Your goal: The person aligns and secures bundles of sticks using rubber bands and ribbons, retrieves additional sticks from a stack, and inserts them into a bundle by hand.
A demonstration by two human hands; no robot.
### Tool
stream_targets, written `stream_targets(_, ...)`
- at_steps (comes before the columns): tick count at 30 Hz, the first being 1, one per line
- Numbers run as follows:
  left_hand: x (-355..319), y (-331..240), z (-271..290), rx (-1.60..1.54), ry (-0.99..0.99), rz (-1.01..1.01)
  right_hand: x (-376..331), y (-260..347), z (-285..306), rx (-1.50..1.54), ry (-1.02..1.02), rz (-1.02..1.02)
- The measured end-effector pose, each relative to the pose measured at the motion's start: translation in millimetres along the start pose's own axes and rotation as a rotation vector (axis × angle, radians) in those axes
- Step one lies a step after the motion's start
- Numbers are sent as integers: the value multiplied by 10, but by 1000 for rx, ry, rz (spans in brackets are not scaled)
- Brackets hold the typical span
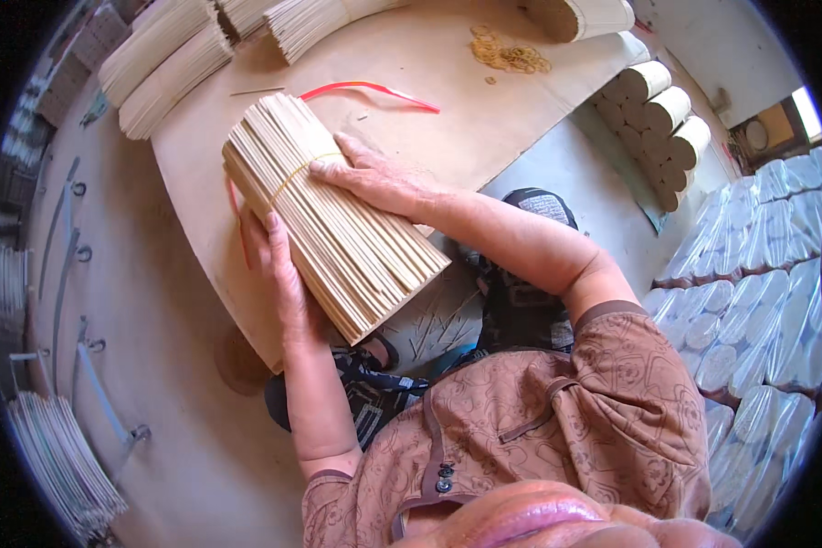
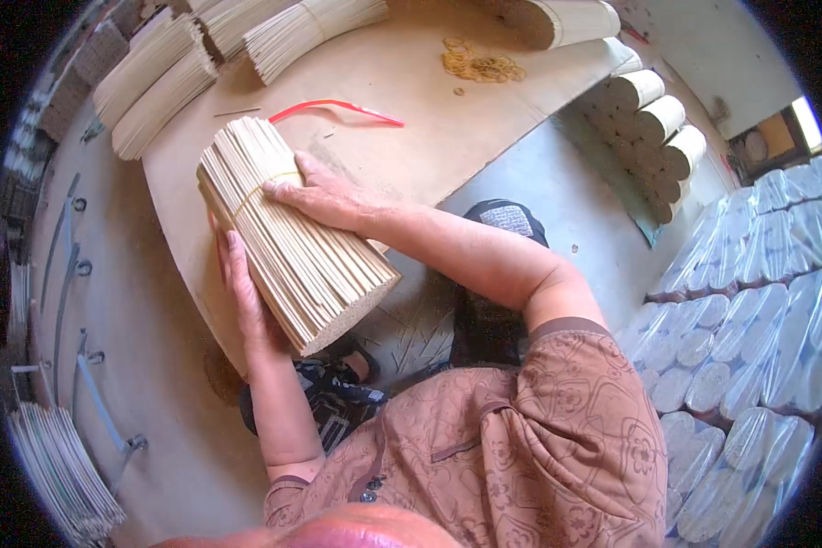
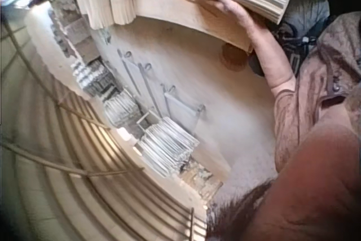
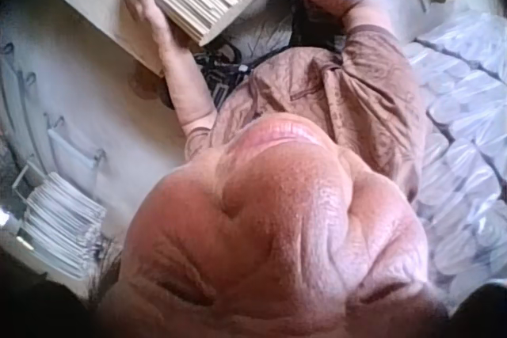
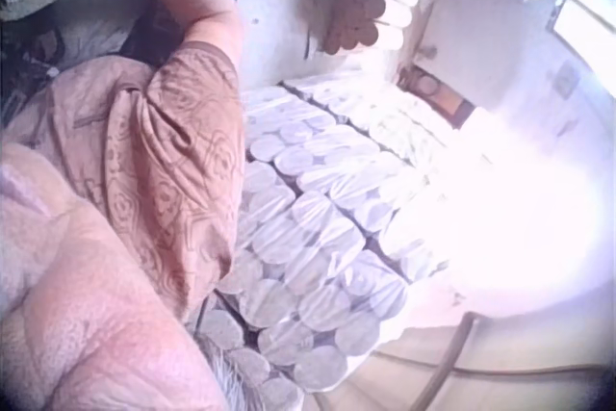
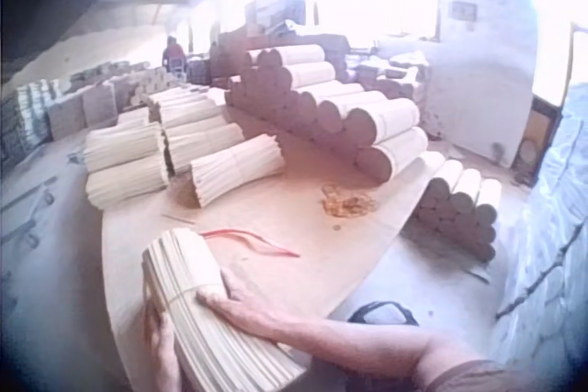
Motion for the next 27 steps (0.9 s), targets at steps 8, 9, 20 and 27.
stream_targets(8, 194, 136, 613, 163, -183, 7, 69, -173, 1353, -511, -232, 282)
stream_targets(9, 173, 150, 629, 141, -233, 26, 98, -394, 1748, -639, -379, 296)
stream_targets(20, 283, 7, 870, 159, -215, -75, 136, -1124, 3196, -1339, -453, 102)
stream_targets(27, 298, 4, 835, 171, -213, -63, 439, -1125, 2993, -1676, -311, 237)
Point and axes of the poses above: each hand's wrist, its own x-axis towards the middle knuckle, its own z-axis out of the back of the hand, y = z × x, the point moved 7 cm from there along x, towards the middle knuckle, and after that the axes turned 3 degrees about -x, right-handed, at the moved point
